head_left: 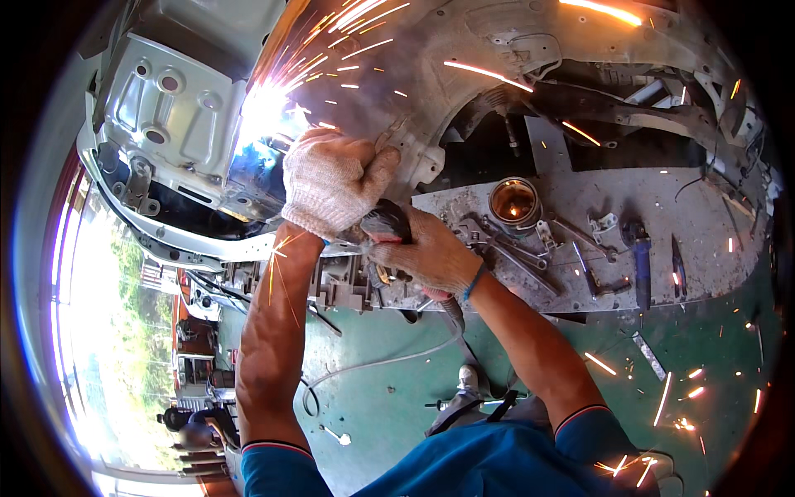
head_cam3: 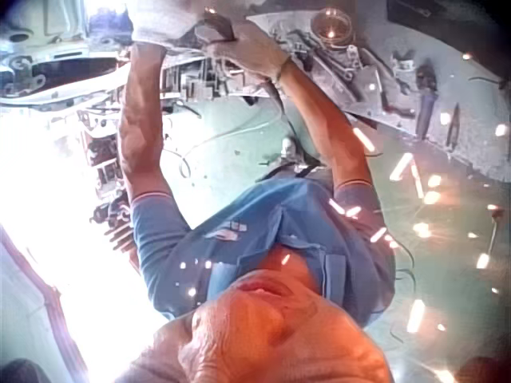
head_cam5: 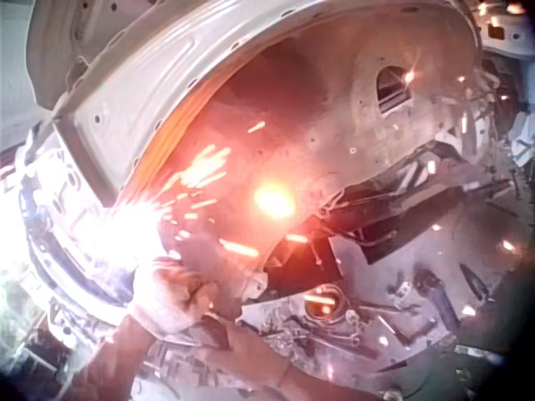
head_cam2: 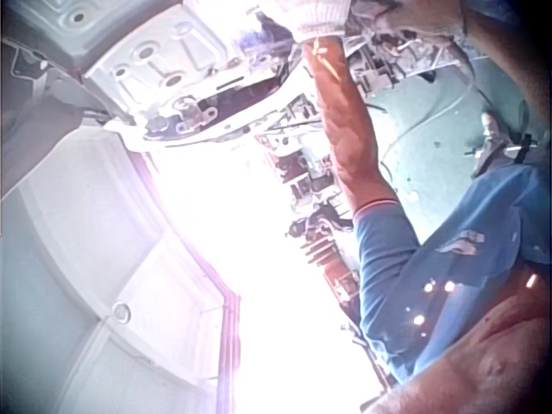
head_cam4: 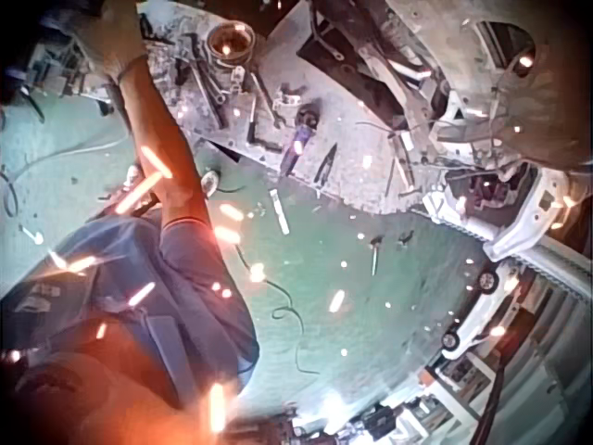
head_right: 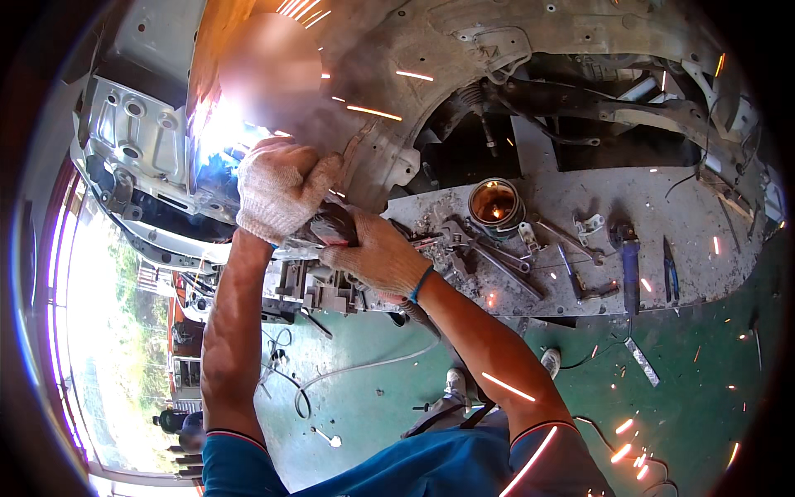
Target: The person welds the front frame of a white car using a handheld welding torch, then uses a hammer to chip away slag and inspect the weld. The person repeats this cycle multiple times on the same area.
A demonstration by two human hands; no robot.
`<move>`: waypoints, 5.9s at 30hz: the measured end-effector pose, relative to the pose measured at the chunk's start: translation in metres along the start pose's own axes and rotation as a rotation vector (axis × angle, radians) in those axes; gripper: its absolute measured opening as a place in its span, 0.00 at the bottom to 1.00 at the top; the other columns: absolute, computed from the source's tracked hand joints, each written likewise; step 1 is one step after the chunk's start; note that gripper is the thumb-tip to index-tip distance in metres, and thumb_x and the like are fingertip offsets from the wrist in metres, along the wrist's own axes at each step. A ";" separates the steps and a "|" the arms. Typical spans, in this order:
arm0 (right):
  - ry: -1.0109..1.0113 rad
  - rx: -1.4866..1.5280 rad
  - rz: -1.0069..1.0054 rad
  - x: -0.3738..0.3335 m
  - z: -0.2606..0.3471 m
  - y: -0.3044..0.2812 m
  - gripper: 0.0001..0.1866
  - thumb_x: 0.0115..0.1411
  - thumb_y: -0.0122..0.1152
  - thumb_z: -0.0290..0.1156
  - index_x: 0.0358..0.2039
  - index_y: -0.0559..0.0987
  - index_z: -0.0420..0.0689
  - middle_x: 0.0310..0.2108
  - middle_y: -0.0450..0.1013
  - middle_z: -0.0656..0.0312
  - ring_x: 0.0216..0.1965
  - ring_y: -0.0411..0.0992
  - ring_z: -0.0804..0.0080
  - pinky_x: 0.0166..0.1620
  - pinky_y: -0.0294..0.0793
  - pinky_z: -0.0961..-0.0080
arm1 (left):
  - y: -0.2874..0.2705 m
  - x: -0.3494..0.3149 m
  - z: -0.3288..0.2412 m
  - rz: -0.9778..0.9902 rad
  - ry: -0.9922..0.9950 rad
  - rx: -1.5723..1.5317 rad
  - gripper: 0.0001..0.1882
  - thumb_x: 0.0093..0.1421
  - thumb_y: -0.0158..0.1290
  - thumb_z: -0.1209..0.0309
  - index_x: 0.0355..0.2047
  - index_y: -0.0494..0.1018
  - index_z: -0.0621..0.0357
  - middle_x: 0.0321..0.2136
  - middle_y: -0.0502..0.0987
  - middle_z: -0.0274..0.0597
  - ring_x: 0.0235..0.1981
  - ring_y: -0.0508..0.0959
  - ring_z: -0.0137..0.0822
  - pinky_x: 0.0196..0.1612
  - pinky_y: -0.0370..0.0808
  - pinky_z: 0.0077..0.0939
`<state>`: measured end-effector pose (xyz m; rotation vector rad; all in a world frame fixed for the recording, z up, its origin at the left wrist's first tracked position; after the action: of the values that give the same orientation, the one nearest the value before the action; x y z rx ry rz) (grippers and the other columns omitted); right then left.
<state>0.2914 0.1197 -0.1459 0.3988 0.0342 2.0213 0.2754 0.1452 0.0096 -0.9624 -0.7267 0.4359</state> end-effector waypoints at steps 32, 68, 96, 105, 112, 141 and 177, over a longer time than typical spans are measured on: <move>-0.099 0.038 0.008 0.004 -0.022 0.008 0.24 0.57 0.72 0.35 0.51 0.78 0.38 0.40 0.80 0.60 0.40 0.75 0.76 0.48 0.78 0.70 | -0.014 -0.011 -0.009 -0.163 0.104 -0.064 0.19 0.58 0.67 0.64 0.16 0.72 0.55 0.15 0.71 0.43 0.21 0.74 0.49 0.31 0.73 0.44; -0.100 0.086 0.004 0.003 -0.022 0.009 0.24 0.59 0.72 0.37 0.51 0.79 0.38 0.40 0.79 0.61 0.39 0.74 0.77 0.45 0.79 0.72 | -0.014 -0.011 -0.014 -0.155 0.132 -0.067 0.14 0.55 0.68 0.67 0.18 0.76 0.55 0.18 0.75 0.44 0.23 0.76 0.50 0.31 0.73 0.43; -0.045 -0.009 0.041 -0.028 -0.053 0.015 0.30 0.59 0.72 0.43 0.54 0.75 0.36 0.44 0.81 0.47 0.45 0.80 0.57 0.51 0.79 0.63 | 0.010 -0.032 -0.044 0.047 0.142 -0.043 0.18 0.56 0.66 0.58 0.16 0.77 0.54 0.15 0.75 0.42 0.21 0.77 0.48 0.29 0.74 0.42; 0.069 -0.301 0.117 -0.146 -0.183 0.031 0.38 0.60 0.71 0.52 0.66 0.71 0.50 0.54 0.77 0.47 0.49 0.81 0.51 0.52 0.79 0.59 | 0.109 -0.216 -0.082 0.487 -0.084 0.049 0.28 0.63 0.59 0.49 0.09 0.75 0.48 0.07 0.70 0.39 0.08 0.71 0.43 0.18 0.68 0.41; 0.597 -0.979 -0.261 -0.219 -0.396 -0.102 0.12 0.59 0.61 0.37 0.41 0.80 0.46 0.40 0.81 0.46 0.42 0.81 0.44 0.43 0.79 0.46 | 0.132 -0.429 -0.078 0.528 -0.529 -0.023 0.29 0.61 0.61 0.54 0.07 0.71 0.52 0.07 0.69 0.46 0.07 0.69 0.48 0.18 0.68 0.43; -0.526 0.174 -0.470 0.044 -0.031 0.077 0.10 0.77 0.53 0.37 0.44 0.75 0.44 0.23 0.69 0.70 0.19 0.67 0.82 0.19 0.65 0.78 | 0.117 -0.575 -0.038 0.913 -0.990 -0.062 0.31 0.66 0.48 0.40 0.21 0.83 0.51 0.19 0.81 0.47 0.24 0.82 0.57 0.34 0.77 0.51; -0.256 0.687 -0.548 0.092 -0.002 0.124 0.17 0.73 0.58 0.44 0.36 0.74 0.43 0.18 0.69 0.67 0.13 0.67 0.78 0.14 0.66 0.75 | 0.087 -0.621 -0.061 0.799 -1.009 -0.068 0.29 0.63 0.52 0.42 0.17 0.81 0.51 0.16 0.78 0.50 0.22 0.80 0.60 0.30 0.76 0.54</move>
<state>0.1457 0.1420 -0.0993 0.9610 0.6229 1.3577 -0.1090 -0.2365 -0.3116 -1.0539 -1.2378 1.6797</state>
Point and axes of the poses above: each hand's wrist, its own x-axis towards the middle knuckle, its own y-axis out of the palm, z = x × y, the point moved 10 cm from there along x, towards the middle knuckle
